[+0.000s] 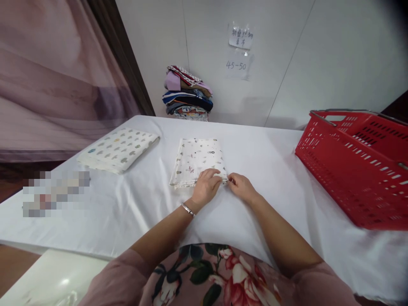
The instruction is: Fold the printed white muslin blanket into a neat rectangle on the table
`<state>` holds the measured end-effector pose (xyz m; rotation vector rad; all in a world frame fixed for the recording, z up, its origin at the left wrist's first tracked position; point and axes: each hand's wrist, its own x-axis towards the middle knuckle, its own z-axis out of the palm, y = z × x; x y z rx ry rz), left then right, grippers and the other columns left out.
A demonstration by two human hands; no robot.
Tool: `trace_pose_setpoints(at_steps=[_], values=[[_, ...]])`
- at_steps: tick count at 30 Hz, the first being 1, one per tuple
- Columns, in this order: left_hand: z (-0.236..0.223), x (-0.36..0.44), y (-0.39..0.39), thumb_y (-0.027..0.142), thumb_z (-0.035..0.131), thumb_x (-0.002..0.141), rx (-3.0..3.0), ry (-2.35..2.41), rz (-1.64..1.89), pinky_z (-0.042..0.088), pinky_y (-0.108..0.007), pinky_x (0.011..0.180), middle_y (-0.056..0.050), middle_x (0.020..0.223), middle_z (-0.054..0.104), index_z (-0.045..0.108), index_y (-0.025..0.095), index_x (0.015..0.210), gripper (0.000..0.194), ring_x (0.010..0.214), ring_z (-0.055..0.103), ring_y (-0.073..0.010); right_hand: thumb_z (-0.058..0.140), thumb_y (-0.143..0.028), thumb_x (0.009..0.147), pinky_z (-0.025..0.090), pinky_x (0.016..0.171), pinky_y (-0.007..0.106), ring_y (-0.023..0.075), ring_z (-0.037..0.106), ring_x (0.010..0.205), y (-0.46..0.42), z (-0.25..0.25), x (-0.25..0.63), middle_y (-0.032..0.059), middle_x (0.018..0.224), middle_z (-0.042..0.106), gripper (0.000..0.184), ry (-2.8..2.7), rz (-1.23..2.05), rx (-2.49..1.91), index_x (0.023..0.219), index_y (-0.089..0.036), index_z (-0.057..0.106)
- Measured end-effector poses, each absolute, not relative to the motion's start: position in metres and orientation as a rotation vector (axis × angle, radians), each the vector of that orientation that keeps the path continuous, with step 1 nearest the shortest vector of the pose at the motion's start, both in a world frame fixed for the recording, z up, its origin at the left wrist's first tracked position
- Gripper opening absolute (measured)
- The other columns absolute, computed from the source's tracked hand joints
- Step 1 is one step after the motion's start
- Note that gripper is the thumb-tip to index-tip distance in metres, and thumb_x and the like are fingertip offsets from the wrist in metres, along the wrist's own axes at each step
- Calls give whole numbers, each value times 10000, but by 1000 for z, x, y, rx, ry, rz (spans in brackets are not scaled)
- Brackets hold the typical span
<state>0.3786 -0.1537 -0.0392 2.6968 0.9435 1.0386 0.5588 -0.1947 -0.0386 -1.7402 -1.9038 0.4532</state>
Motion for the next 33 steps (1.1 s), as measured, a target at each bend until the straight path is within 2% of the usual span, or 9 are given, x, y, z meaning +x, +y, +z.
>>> trace_pose_setpoints(at_steps=[5, 15, 23, 33], values=[[-45, 378, -160, 227, 464, 880, 2765, 916, 994, 385, -371, 908, -47, 1144, 570, 649, 219, 852, 187, 1120, 454, -202, 475, -222, 816, 326, 603, 230, 116, 480, 639, -194, -39, 559, -15, 729, 577, 85, -1900, 488, -1680, 814, -201, 557], [-49, 391, -153, 211, 433, 891, 2843, 930, 996, 389, -377, 876, -53, 1149, 572, 647, 231, 901, 216, 1117, 469, -204, 479, -193, 783, 329, 604, 234, 121, 473, 633, -192, -45, 561, -15, 715, 570, 71, -1892, 486, -1661, 796, -202, 549], [-48, 397, -149, 169, 422, 886, 2841, 842, 962, 381, -357, 857, -54, 1030, 604, 614, 186, 834, 199, 1044, 499, -186, 485, -197, 770, 316, 575, 229, 114, 459, 596, -192, -44, 561, -22, 682, 562, 52, -1882, 491, -1664, 770, -202, 537], [-52, 397, -145, 154, 483, 848, 2745, 889, 929, 381, -347, 829, -28, 923, 624, 591, 201, 814, 122, 910, 548, -175, 532, -200, 729, 329, 579, 221, 106, 467, 594, -194, -39, 558, -31, 665, 551, 26, -1885, 480, -1677, 755, -198, 537]])
